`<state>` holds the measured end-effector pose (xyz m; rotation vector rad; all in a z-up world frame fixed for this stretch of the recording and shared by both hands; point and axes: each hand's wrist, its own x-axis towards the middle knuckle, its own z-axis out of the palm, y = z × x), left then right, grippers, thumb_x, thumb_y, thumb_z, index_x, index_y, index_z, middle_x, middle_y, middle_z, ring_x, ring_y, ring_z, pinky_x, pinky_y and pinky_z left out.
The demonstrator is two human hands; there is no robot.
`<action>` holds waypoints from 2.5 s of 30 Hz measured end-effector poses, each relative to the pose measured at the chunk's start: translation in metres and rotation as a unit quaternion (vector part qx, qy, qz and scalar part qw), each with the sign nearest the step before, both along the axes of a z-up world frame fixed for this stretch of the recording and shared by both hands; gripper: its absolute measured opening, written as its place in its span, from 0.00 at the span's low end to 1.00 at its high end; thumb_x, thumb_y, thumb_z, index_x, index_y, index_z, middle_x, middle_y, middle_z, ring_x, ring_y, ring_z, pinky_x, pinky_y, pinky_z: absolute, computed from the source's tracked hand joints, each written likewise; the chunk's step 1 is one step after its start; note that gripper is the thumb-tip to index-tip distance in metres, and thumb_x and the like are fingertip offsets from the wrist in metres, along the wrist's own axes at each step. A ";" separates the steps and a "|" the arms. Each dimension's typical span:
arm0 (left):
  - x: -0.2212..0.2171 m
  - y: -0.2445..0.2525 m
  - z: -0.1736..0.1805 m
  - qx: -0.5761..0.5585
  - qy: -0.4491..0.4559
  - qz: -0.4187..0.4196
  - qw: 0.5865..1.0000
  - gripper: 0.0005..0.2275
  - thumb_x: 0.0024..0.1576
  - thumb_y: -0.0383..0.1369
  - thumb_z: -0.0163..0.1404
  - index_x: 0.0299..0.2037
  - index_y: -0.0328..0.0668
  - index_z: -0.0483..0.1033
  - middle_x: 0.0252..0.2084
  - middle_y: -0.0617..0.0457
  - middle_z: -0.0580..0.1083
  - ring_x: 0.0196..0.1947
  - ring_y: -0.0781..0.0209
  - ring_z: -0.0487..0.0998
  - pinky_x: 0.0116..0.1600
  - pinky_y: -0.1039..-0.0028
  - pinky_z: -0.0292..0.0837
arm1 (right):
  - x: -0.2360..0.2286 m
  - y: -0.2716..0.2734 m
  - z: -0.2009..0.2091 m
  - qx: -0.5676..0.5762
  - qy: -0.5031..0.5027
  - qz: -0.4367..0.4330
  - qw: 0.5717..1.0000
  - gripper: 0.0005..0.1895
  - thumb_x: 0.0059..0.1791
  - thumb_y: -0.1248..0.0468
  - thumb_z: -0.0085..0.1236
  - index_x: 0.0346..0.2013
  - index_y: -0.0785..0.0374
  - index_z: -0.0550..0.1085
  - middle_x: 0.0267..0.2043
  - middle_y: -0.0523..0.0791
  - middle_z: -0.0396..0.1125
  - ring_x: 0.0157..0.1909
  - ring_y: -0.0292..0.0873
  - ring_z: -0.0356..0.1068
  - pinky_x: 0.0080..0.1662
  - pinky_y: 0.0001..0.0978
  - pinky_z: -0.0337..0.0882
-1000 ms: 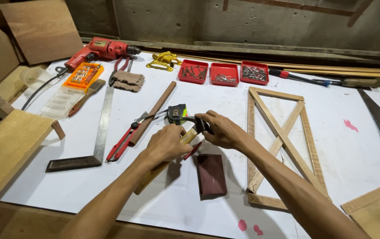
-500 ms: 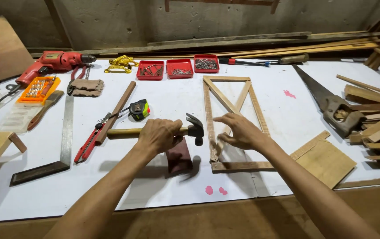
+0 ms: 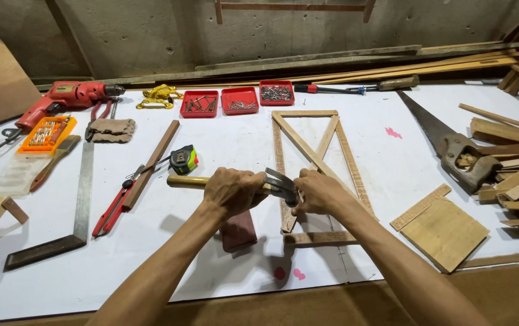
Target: The person measures and aligns wooden strips on a workbench, then hammers nails to join them into a rectangular frame with diagonal cross-bracing. They repeatedly pick nails from red trays, position the strips, and hammer them into place, completing the frame assembly.
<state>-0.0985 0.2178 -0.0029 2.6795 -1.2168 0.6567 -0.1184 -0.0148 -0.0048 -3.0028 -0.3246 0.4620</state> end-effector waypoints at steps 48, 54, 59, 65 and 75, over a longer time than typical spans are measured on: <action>-0.005 -0.015 -0.050 0.014 0.047 0.014 0.999 0.19 0.63 0.43 0.49 0.19 0.47 0.68 0.08 0.60 0.63 0.06 0.67 0.57 0.11 0.70 0.53 | 0.009 0.004 -0.007 -0.026 0.031 0.006 0.999 0.20 0.43 0.56 0.68 0.45 0.62 0.76 0.50 0.45 0.64 0.50 0.44 0.64 0.52 0.38 0.73; -0.015 -0.003 -0.044 -0.041 0.115 0.059 0.991 0.13 0.56 0.38 0.55 0.21 0.45 0.71 0.14 0.60 0.65 0.09 0.67 0.59 0.14 0.69 0.57 | 0.008 0.001 -0.013 -0.038 0.004 0.029 0.999 0.24 0.43 0.51 0.69 0.46 0.62 0.75 0.50 0.47 0.64 0.47 0.43 0.65 0.49 0.37 0.74; -0.035 0.030 -0.017 -0.085 0.246 0.164 0.951 0.12 0.51 0.42 0.60 0.26 0.44 0.74 0.17 0.56 0.71 0.14 0.61 0.68 0.21 0.68 0.65 | 0.002 0.008 0.000 -0.086 0.003 0.042 0.995 0.24 0.45 0.48 0.66 0.46 0.60 0.76 0.47 0.45 0.67 0.43 0.42 0.68 0.45 0.34 0.77; -0.058 0.080 0.010 -0.178 0.359 0.328 0.856 0.10 0.49 0.39 0.59 0.37 0.46 0.78 0.28 0.49 0.79 0.29 0.52 0.81 0.35 0.62 0.74 | 0.001 0.069 0.000 0.098 -0.107 0.131 0.981 0.22 0.49 0.53 0.58 0.56 0.57 0.72 0.52 0.48 0.70 0.48 0.48 0.72 0.48 0.40 0.75; -0.078 0.142 -0.003 -0.244 0.357 0.411 0.803 0.14 0.52 0.40 0.57 0.46 0.46 0.80 0.33 0.47 0.80 0.33 0.49 0.81 0.36 0.57 0.76 | -0.014 0.161 -0.032 0.175 -0.152 0.308 0.923 0.44 0.47 0.49 0.62 0.71 0.62 0.55 0.69 0.56 0.57 0.66 0.57 0.60 0.65 0.48 0.60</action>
